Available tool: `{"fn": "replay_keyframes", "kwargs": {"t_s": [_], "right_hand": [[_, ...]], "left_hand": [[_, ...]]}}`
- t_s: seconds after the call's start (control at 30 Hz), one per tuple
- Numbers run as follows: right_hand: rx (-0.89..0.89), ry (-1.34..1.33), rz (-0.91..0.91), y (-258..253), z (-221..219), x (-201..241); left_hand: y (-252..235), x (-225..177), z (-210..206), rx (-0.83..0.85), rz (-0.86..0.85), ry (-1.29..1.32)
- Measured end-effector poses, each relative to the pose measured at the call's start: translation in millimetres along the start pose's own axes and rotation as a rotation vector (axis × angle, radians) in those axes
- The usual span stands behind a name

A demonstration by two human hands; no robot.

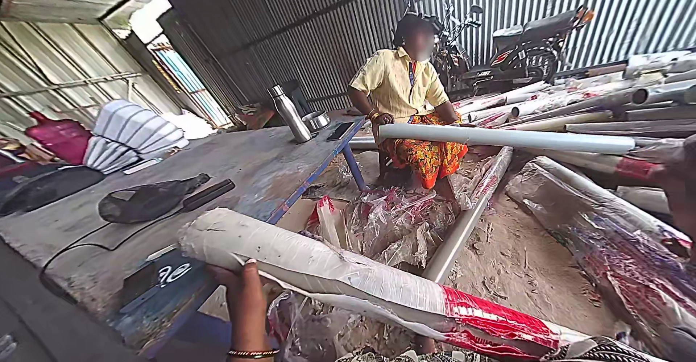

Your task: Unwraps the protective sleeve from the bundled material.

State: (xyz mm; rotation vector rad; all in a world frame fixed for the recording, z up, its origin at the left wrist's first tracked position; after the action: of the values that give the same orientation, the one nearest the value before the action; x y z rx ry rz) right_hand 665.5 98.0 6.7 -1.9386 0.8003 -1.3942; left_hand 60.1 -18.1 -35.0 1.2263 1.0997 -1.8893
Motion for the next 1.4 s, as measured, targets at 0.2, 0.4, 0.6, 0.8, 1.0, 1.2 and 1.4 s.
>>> {"fn": "replay_keyframes", "kwargs": {"t_s": [0.2, 0.4, 0.6, 0.8, 1.0, 1.2, 1.4], "right_hand": [[-0.212, 0.126, -0.866, 107, -124, -57], [0.489, 0.67, -1.034, 144, -159, -87], [0.837, 0.831, -1.151, 153, -151, -122], [1.04, 0.917, -1.139, 149, -140, -129], [1.163, 0.908, -1.071, 147, -136, -126], [1.266, 0.941, -1.019, 147, -134, -116], [1.28, 0.941, -0.984, 143, -132, -104]], "left_hand": [[-8, 17, -11, -0.039, -0.023, 0.172], [-3, 9, -12, -0.038, -0.016, 0.178], [-7, 14, -13, -0.048, 0.004, 0.18], [-9, 15, -13, -0.054, -0.007, 0.207], [-3, 8, -13, -0.05, 0.015, 0.22], [-6, 13, -11, -0.029, 0.033, 0.209], [1, 3, -8, -0.007, 0.064, 0.216]]}}
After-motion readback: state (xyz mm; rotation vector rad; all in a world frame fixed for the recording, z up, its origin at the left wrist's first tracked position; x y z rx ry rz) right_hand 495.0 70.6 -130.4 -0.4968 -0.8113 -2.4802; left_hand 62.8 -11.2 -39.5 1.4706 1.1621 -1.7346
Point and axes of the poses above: each hand's wrist, its own y-axis away from the middle knuckle, its own z-axis out of the back of the hand, x = y × z, the point moved 1 cm from there along -y, towards the middle knuckle
